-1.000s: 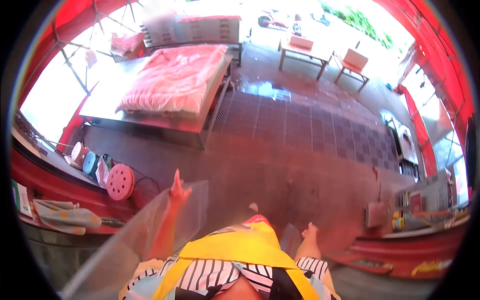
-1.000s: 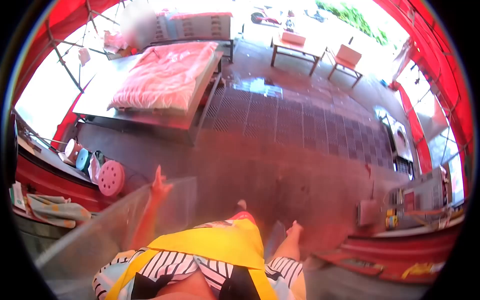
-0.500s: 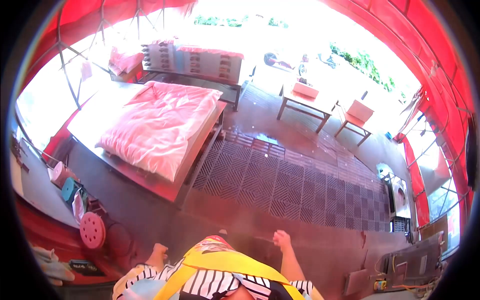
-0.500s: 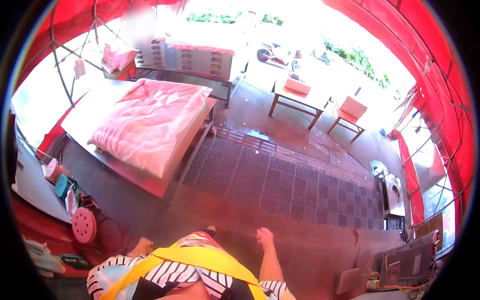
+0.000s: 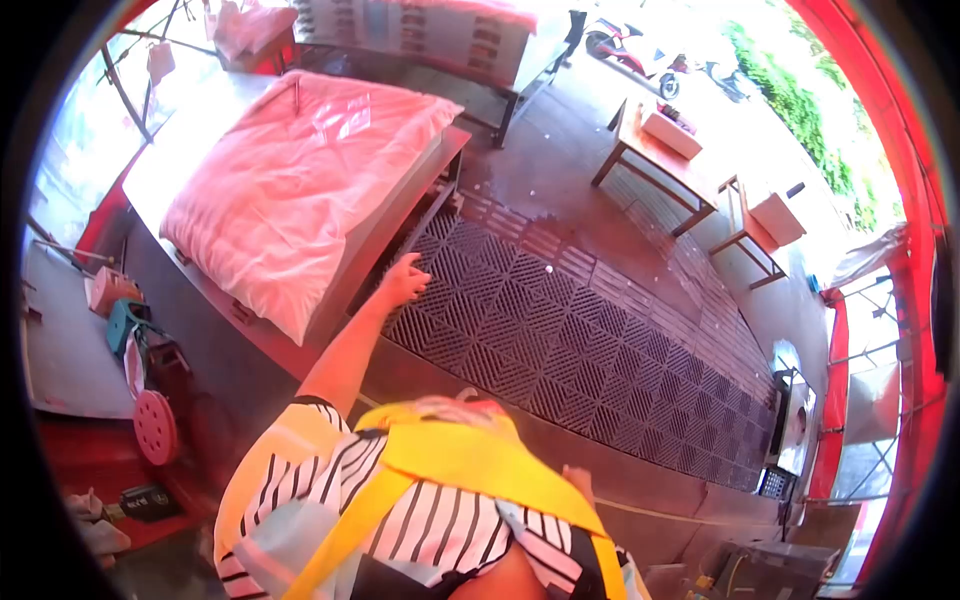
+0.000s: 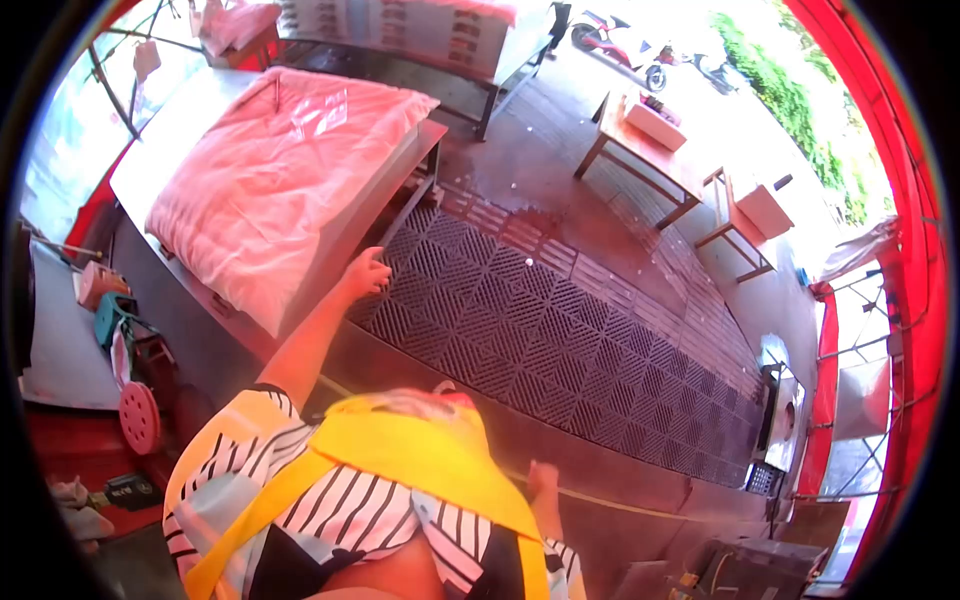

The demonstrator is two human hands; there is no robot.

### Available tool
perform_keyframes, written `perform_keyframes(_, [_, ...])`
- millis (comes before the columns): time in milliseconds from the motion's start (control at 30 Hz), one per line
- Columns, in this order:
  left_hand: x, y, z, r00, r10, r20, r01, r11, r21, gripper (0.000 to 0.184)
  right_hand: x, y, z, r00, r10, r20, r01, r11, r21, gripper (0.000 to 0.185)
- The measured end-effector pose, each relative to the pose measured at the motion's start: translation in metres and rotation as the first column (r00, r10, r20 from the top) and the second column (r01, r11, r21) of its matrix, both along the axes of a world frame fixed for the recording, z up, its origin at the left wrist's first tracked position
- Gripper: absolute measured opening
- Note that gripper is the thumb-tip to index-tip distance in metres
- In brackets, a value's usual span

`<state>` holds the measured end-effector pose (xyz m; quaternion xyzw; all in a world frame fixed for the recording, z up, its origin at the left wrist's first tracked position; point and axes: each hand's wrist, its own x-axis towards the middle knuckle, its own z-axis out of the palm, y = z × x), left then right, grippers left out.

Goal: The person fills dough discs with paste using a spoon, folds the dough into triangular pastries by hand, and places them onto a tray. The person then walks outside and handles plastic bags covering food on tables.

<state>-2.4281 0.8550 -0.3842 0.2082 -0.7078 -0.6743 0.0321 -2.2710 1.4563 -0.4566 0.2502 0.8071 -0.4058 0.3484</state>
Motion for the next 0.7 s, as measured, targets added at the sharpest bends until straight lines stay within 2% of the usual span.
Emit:
perform_keyframes(33, [-0.006, -0.022, -0.058, 0.995, -0.051, 0.081, 0.042, 0.994, 0.099, 0.055, -0.040, -0.009, -0.013, 0.992, -0.128, 0.018, 0.128, 0.992, -0.008, 0.013])
perform_keyframes(67, [-0.006, -0.037, -0.130, 0.996, -0.089, 0.018, 0.085, 0.850, -0.521, 0.042, -0.086, -0.014, -0.040, 0.961, -0.276, 0.023, 0.277, 0.953, -0.126, 0.014])
perform_keyframes(100, [0.000, -0.064, -0.221, 0.953, -0.248, 0.173, 0.255, 0.967, -0.022, 0.037, -0.133, -0.023, -0.061, 0.907, -0.420, 0.037, 0.415, 0.874, -0.252, 0.015])
perform_keyframes(133, [0.051, -0.031, -0.171, 0.981, 0.125, 0.148, -0.064, 0.930, -0.362, 0.045, -0.169, -0.041, -0.064, 0.943, -0.325, -0.077, 0.312, 0.939, -0.146, 0.013])
perform_keyframes(167, [0.088, -0.038, -0.212, 0.769, 0.231, 0.596, 0.082, 0.889, -0.451, 0.052, -0.209, -0.046, -0.071, 0.973, -0.221, -0.068, 0.201, 0.954, -0.221, 0.013])
perform_keyframes(200, [0.106, -0.043, -0.210, 0.385, 0.077, 0.920, 0.431, 0.866, -0.253, 0.048, -0.236, -0.049, -0.077, 0.990, -0.132, -0.049, 0.111, 0.949, -0.297, 0.016])
perform_keyframes(233, [0.131, -0.050, -0.247, 0.364, -0.025, 0.931, 0.650, 0.723, -0.235, 0.041, -0.257, -0.069, -0.063, 0.979, -0.189, -0.071, 0.155, 0.930, -0.333, 0.020])
perform_keyframes(300, [0.133, -0.043, -0.228, 0.376, 0.062, 0.925, 0.423, 0.876, -0.231, 0.041, -0.308, -0.086, -0.066, 0.992, -0.113, -0.060, 0.094, 0.960, -0.263, 0.021])
perform_keyframes(333, [0.125, -0.049, -0.233, 0.343, 0.085, 0.935, 0.093, 0.988, -0.124, 0.040, -0.332, -0.089, -0.066, 0.999, -0.025, -0.026, 0.018, 0.972, -0.235, 0.024])
perform_keyframes(367, [0.117, -0.060, -0.244, 0.300, 0.089, 0.950, -0.249, 0.969, -0.012, 0.040, -0.357, -0.085, -0.084, 0.984, 0.128, -0.123, -0.149, 0.972, -0.180, 0.020])
perform_keyframes(400, [0.100, -0.070, -0.250, 0.318, 0.080, 0.945, -0.016, 0.997, -0.079, 0.040, -0.382, -0.065, -0.124, 0.937, 0.274, -0.216, -0.302, 0.947, -0.110, 0.019])
perform_keyframes(433, [0.063, -0.086, -0.266, 0.351, 0.076, 0.933, 0.218, 0.963, -0.161, 0.039, -0.415, -0.053, -0.168, 0.858, 0.407, -0.314, -0.435, 0.900, -0.023, 0.020])
perform_keyframes(467, [0.012, -0.095, -0.272, 0.386, 0.139, 0.912, 0.308, 0.912, -0.270, 0.040, -0.439, -0.031, -0.234, 0.762, 0.569, -0.308, -0.555, 0.820, 0.140, 0.021])
perform_keyframes(500, [-0.042, -0.100, -0.274, 0.430, 0.196, 0.881, 0.386, 0.843, -0.376, 0.040, -0.477, -0.017, -0.275, 0.652, 0.710, -0.266, -0.640, 0.703, 0.309, 0.022])
perform_keyframes(533, [-0.095, -0.103, -0.283, 0.474, 0.250, 0.845, 0.445, 0.760, -0.474, 0.040, -0.493, -0.031, -0.251, 0.487, 0.852, -0.193, -0.702, 0.513, 0.493, 0.019])
perform_keyframes(567, [-0.164, -0.109, -0.294, 0.584, 0.190, 0.789, 0.478, 0.706, -0.523, 0.039, -0.507, -0.047, -0.223, 0.315, 0.945, -0.090, -0.697, 0.295, 0.654, 0.016])
perform_keyframes(600, [-0.236, -0.107, -0.303, 0.672, 0.117, 0.731, 0.500, 0.656, -0.565, 0.038, -0.525, -0.057, -0.210, 0.179, 0.978, 0.103, -0.743, 0.065, 0.666, 0.019])
perform_keyframes(633, [-0.312, -0.096, -0.306, 0.770, 0.048, 0.637, 0.541, 0.480, -0.691, 0.034, -0.549, -0.064, -0.203, 0.254, 0.963, 0.087, -0.773, 0.148, 0.617, 0.018])
perform_keyframes(667, [-0.384, -0.087, -0.313, 0.814, -0.013, 0.580, 0.516, 0.474, -0.714, 0.028, -0.577, -0.075, -0.194, 0.577, 0.816, -0.029, -0.722, 0.527, 0.448, 0.018])
perform_keyframes(700, [-0.438, -0.055, -0.195, 0.840, -0.093, 0.534, 0.369, 0.820, -0.437, 0.025, -0.602, -0.085, -0.191, 0.904, 0.417, -0.100, -0.402, 0.905, 0.141, 0.018])
